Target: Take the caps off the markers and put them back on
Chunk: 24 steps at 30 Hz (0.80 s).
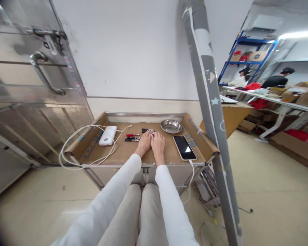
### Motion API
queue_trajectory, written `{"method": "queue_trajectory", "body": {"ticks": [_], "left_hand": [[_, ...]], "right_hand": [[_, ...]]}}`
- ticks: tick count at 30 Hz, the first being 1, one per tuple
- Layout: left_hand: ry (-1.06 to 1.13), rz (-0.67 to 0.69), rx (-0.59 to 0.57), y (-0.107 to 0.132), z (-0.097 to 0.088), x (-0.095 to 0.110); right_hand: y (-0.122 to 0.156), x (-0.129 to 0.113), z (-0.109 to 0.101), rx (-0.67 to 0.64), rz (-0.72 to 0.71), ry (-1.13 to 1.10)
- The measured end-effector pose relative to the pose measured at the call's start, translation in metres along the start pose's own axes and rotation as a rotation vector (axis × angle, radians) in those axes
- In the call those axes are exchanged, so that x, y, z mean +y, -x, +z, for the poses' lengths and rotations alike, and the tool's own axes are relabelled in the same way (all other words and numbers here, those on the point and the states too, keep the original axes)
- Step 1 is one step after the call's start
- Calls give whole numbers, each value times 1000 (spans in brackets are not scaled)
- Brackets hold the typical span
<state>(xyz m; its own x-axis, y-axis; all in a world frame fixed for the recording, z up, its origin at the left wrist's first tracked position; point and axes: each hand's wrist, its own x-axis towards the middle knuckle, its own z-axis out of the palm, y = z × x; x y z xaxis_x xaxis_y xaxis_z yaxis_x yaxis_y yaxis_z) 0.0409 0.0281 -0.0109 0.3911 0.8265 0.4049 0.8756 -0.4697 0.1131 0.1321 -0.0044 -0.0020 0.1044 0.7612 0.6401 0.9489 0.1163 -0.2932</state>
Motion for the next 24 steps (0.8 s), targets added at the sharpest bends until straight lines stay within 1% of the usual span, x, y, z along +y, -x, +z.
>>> {"method": "queue_trajectory", "body": {"ticks": [3, 8, 11, 15, 17, 19, 21, 22, 24], "left_hand": [[-7, -11, -33, 0, 0, 1], [-54, -13, 14, 4, -6, 3], [-86, -14, 21, 6, -10, 4], [-69, -15, 24, 9, -12, 5], [-48, -21, 53, 11, -12, 5], [-28, -64, 103, 12, -11, 5], [-11, -129, 128, 13, -10, 5], [-8, -148, 121, 13, -10, 4], [-14, -144, 77, 14, -10, 5]], "right_hand": [[0, 0, 0, -2, 6, -6], [0, 0, -1, -2, 10, -48], [0, -1, -3, -1, 20, -69], [0, -1, -3, 3, 32, -74], [1, -1, -3, 7, 30, -72], [1, 0, -3, 10, 21, -67], [1, 0, -2, 10, 13, -63], [1, 0, -2, 9, 10, -63], [1, 0, -2, 6, 8, -63]]}}
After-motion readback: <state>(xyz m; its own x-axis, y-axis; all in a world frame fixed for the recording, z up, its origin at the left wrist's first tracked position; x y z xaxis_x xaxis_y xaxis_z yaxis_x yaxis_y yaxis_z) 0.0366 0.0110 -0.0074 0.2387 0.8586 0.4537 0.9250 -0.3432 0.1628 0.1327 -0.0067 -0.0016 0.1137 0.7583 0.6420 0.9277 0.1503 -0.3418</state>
